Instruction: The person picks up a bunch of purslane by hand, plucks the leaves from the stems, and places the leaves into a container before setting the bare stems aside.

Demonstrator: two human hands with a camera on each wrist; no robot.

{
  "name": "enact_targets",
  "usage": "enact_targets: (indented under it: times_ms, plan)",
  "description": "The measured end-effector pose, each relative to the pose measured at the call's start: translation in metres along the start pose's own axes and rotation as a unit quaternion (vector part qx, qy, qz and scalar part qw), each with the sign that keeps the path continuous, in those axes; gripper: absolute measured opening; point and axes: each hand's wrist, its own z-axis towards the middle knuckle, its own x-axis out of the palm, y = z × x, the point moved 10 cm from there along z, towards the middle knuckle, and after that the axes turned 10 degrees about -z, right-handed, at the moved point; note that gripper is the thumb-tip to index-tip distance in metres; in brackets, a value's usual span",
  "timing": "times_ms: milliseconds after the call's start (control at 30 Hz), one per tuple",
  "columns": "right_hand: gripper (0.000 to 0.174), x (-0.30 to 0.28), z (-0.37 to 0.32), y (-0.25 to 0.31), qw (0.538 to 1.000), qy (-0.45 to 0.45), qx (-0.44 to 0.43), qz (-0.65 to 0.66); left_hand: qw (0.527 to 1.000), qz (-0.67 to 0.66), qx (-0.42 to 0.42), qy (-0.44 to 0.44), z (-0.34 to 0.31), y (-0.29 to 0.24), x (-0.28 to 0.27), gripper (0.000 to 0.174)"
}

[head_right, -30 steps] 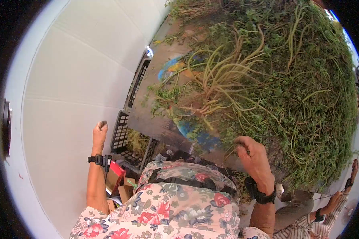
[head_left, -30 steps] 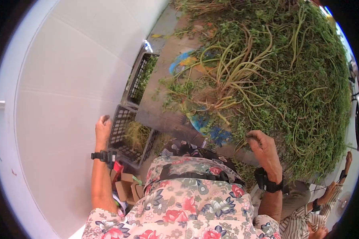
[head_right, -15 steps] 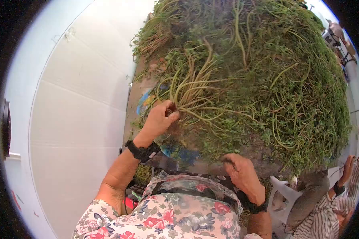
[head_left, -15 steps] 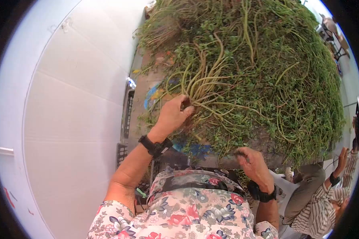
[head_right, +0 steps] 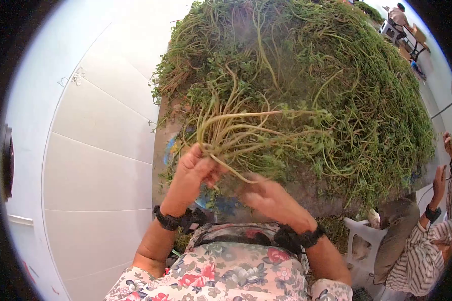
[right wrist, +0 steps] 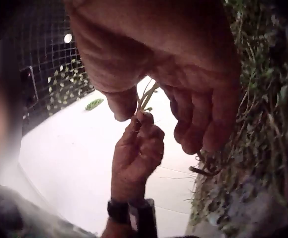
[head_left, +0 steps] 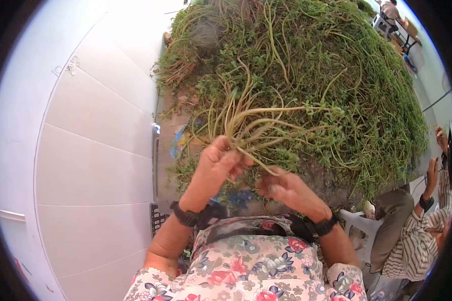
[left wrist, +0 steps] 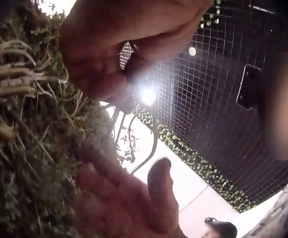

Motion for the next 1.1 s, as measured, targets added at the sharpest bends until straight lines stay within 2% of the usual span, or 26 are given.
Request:
enact_targets:
  times_ms: [33,100,167,267,400,500,567,600,700,800,867,1000,1100]
  plan:
    - [0.031,0.000,0.006,0.003,0.997,-0.006,-0.004,0.079,1.000,0.021,-0.016,0.014,-0.003,0.013,0.004,0.019]
    - [0.031,-0.009,0.014,-0.001,0.989,-0.031,0.025,0.143,0.997,0.050,-0.015,0.053,-0.006,0.030,0.016,0.021]
    - [0.029,-0.015,0.018,-0.010,0.973,-0.057,0.034,0.221,0.997,0.058,-0.029,0.050,-0.010,0.033,0.019,0.021]
    - [0.026,-0.025,0.017,-0.020,0.961,-0.114,0.046,0.246,0.995,0.042,-0.032,0.089,-0.015,0.031,0.027,0.024]
    - [0.021,-0.030,0.011,-0.022,0.957,-0.107,0.026,0.270,0.985,-0.003,-0.076,0.155,-0.019,0.043,0.033,0.026]
    - [0.017,-0.037,0.006,-0.016,0.948,-0.123,0.015,0.292,0.995,0.043,-0.048,0.078,-0.012,0.045,0.033,0.024]
    - [0.015,-0.046,0.001,-0.015,0.942,-0.155,0.010,0.297,0.989,0.065,-0.047,0.121,-0.010,0.047,0.043,0.026]
    - [0.015,-0.049,-0.001,-0.014,0.946,-0.161,0.006,0.281,0.986,0.076,-0.047,0.143,-0.010,0.048,0.047,0.026]
    - [0.016,-0.056,-0.007,-0.012,0.957,-0.176,-0.001,0.232,0.975,0.070,-0.115,0.176,-0.013,0.056,0.056,0.026]
    - [0.018,-0.058,-0.013,-0.007,0.965,-0.185,-0.001,0.186,0.985,-0.015,-0.121,0.125,-0.012,0.054,0.057,0.023]
    - [0.018,-0.058,-0.015,-0.002,0.970,-0.182,0.002,0.160,0.980,0.031,-0.117,0.160,-0.010,0.056,0.061,0.022]
    - [0.019,-0.068,-0.017,-0.006,0.960,-0.204,0.005,0.192,0.963,0.082,-0.143,0.215,-0.011,0.063,0.068,0.019]
    - [0.021,-0.074,-0.018,-0.011,0.940,-0.233,0.003,0.250,0.969,0.070,-0.133,0.195,-0.012,0.060,0.069,0.017]
